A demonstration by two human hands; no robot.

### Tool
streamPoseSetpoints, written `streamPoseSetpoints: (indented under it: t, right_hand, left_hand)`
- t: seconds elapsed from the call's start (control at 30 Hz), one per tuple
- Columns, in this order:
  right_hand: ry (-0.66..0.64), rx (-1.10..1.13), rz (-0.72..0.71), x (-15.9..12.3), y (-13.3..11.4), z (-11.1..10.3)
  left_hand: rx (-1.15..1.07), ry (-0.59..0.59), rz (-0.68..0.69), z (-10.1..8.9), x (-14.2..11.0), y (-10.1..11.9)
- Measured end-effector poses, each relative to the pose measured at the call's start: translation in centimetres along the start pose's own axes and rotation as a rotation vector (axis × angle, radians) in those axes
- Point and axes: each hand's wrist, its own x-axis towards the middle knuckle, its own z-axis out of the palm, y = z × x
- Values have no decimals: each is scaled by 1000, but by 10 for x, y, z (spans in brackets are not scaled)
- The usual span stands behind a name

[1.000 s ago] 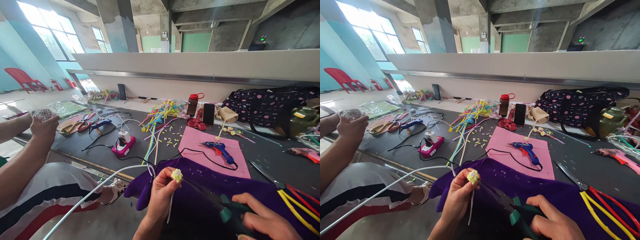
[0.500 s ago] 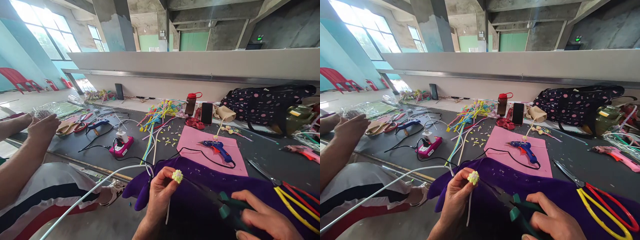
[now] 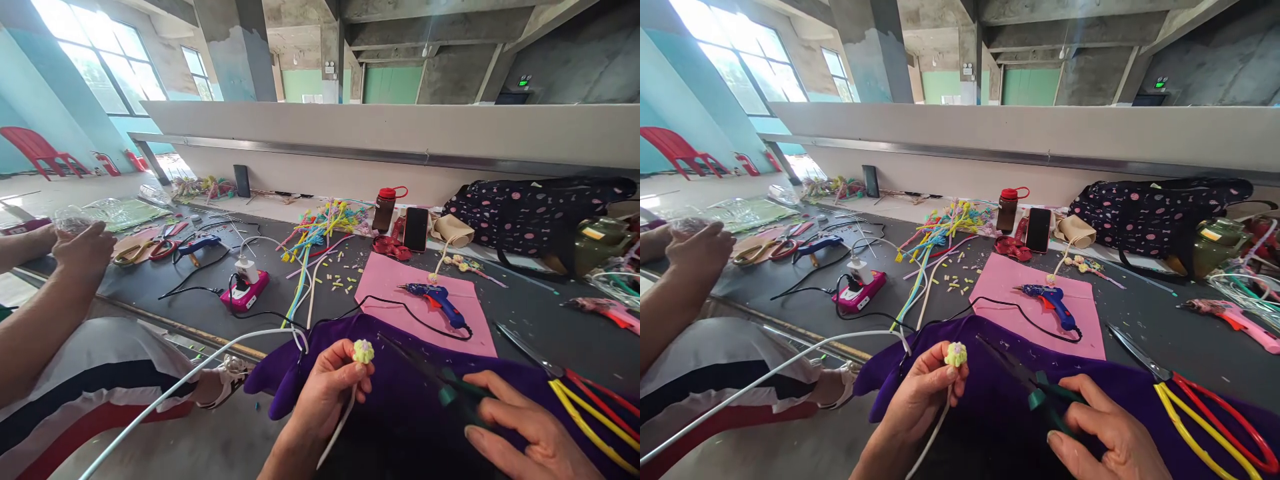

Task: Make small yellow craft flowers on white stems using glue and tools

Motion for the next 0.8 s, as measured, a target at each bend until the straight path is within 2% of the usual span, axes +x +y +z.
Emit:
streamPoseSetpoints:
  t: [0.3,0.53,0.8]
  right_hand:
    - [-22,-13,11,1,0,4]
    - [-72,-29,1,2,4,3]
    - [-52,35,51,-4,-1,3]
  left_hand:
    - [-27,24,-19,1,-1,-1]
    - [79,41,23,1,-3,0]
    - [128,52,46,2,-6,0]
